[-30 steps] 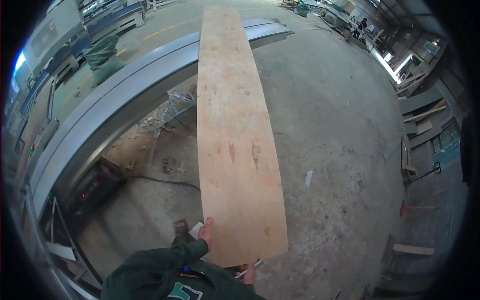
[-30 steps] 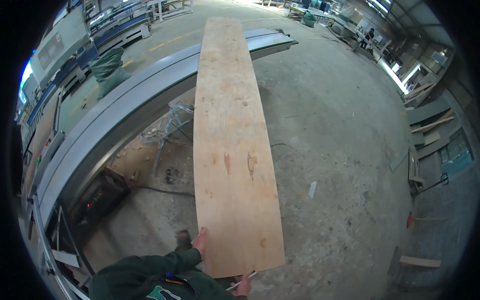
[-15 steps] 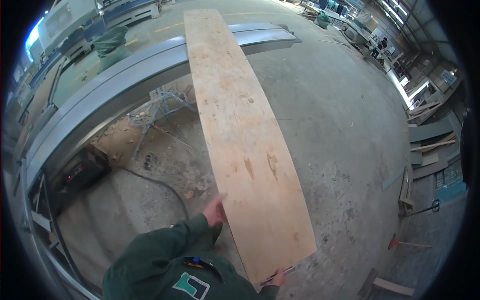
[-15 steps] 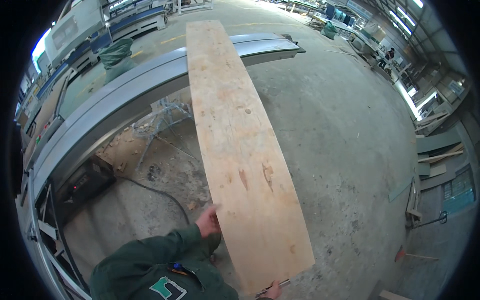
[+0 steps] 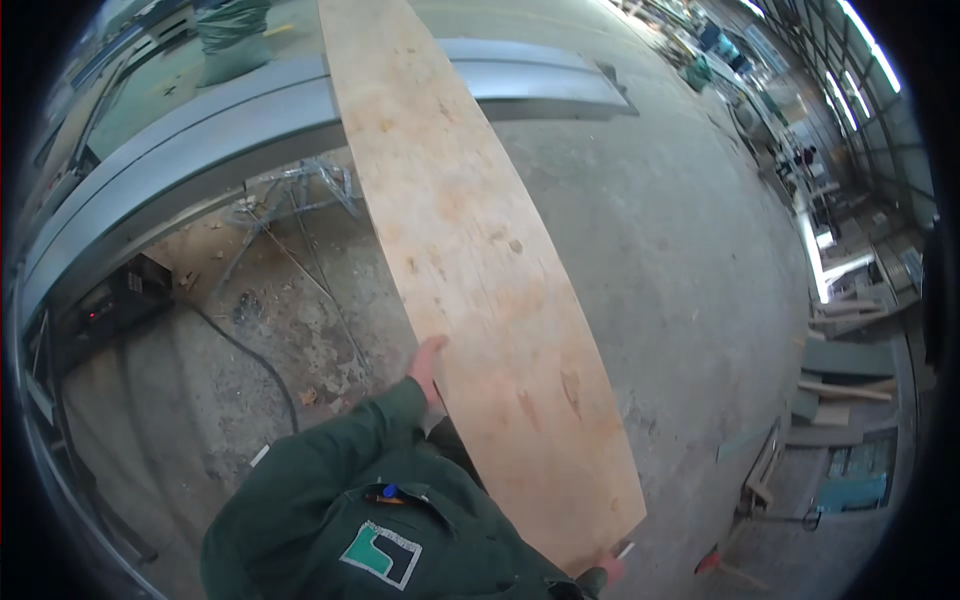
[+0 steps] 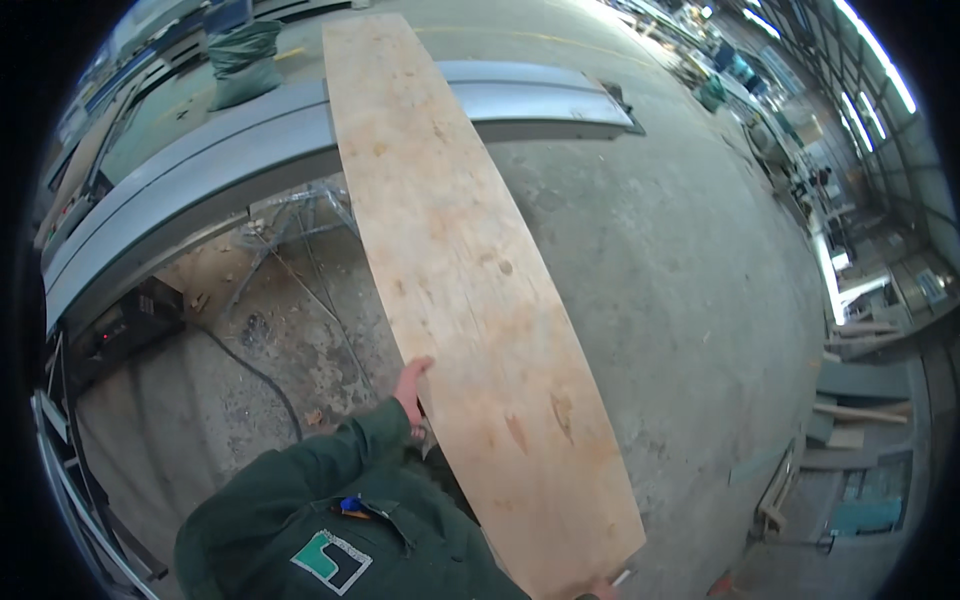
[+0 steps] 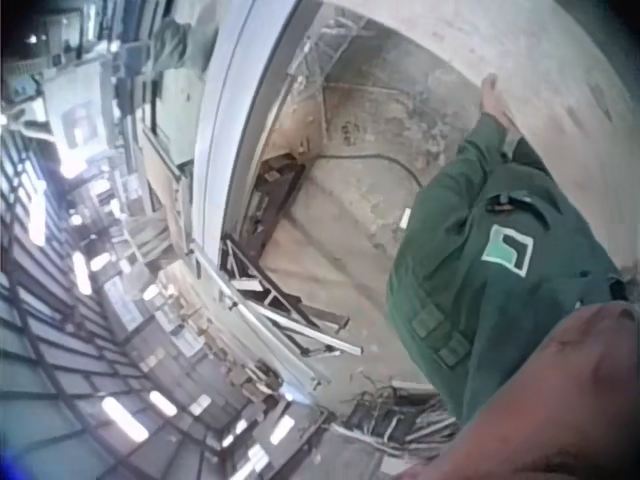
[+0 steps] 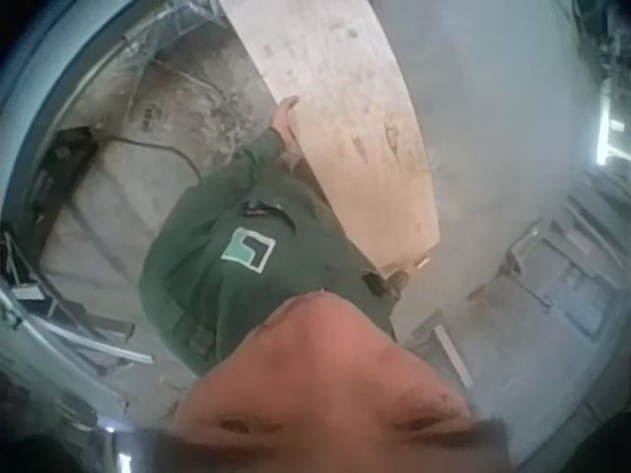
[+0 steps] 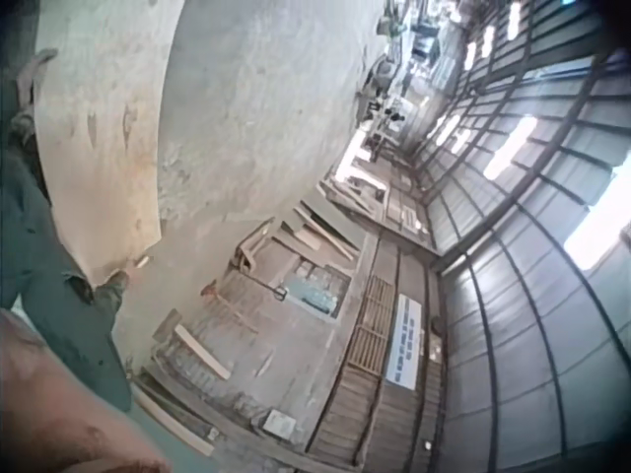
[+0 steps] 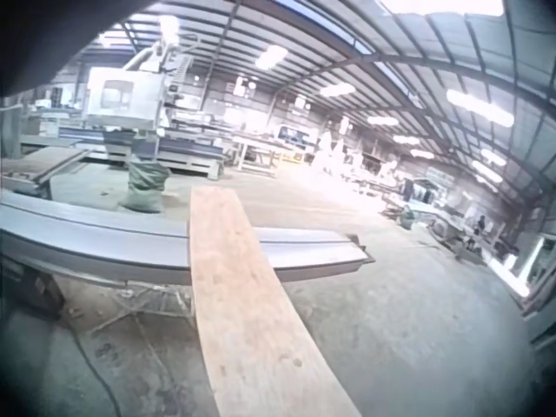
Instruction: The person cuts a piece on a table saw, measures a cut piece on a wooden board with a tape measure, and lifts the wooden board onto the table saw.
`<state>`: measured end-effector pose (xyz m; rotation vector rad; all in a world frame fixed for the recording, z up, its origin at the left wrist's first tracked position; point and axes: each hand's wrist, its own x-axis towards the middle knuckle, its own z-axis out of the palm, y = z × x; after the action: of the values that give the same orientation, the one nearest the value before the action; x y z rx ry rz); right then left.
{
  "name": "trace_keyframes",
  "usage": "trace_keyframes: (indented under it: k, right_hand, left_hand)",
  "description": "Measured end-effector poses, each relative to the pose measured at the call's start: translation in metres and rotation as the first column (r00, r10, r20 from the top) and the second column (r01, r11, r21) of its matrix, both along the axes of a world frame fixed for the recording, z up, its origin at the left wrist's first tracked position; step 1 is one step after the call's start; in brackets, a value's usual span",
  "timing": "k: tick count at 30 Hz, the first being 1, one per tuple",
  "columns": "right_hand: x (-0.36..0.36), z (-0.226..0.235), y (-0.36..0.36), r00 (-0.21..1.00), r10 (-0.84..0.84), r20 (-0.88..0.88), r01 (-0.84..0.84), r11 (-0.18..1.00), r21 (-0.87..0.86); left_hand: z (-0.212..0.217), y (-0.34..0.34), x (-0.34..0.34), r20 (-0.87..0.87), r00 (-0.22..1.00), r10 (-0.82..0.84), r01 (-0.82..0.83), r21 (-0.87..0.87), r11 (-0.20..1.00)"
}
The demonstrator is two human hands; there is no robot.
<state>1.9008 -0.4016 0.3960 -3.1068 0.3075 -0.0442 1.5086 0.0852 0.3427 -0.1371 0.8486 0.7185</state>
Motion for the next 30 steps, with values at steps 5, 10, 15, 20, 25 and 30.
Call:
trace_keyframes:
  k: [5,10,15,20,25,30]
  right_hand:
    - [0.154,0.022,0.294,0.845,0.521,0.119,-0.532,0.841,0.100]
    - [0.195,-0.008,0.619,0.587,0.796,-0.149,-0.733,0.600,0.319]
    - [0.175,-0.055,0.827,0.079,0.927,-0.367,-0.543,0.349,0.764]
    - [0.251,-0.123,0.884,0.084,0.893,-0.442,-0.811,0.319,0.491]
    - [0.252,-0.102,0.950,0.172,0.843,-0.509,-0.837,0.398,0.376]
    - [0.193,-0.078,1.051,0.162,0.876,-0.454,-0.885,0.333,0.326]
  left_hand:
    - [-0.013,0.029,0.082,-0.042,0.999,0.021,-0.027,-0.154,0.988]
    - [-0.063,0.028,0.143,-0.499,0.797,0.342,0.259,0.792,0.552]
    - [-0.049,0.110,0.124,-0.518,0.838,0.170,0.299,0.698,0.651]
    - [0.007,0.227,0.072,-0.198,0.972,0.124,-0.168,-0.220,0.961]
    - [-0.029,0.356,-0.015,-0.198,0.856,0.478,-0.485,0.017,0.874]
    - [-0.014,0.473,-0.119,-0.169,0.769,0.616,-0.573,0.247,0.782]
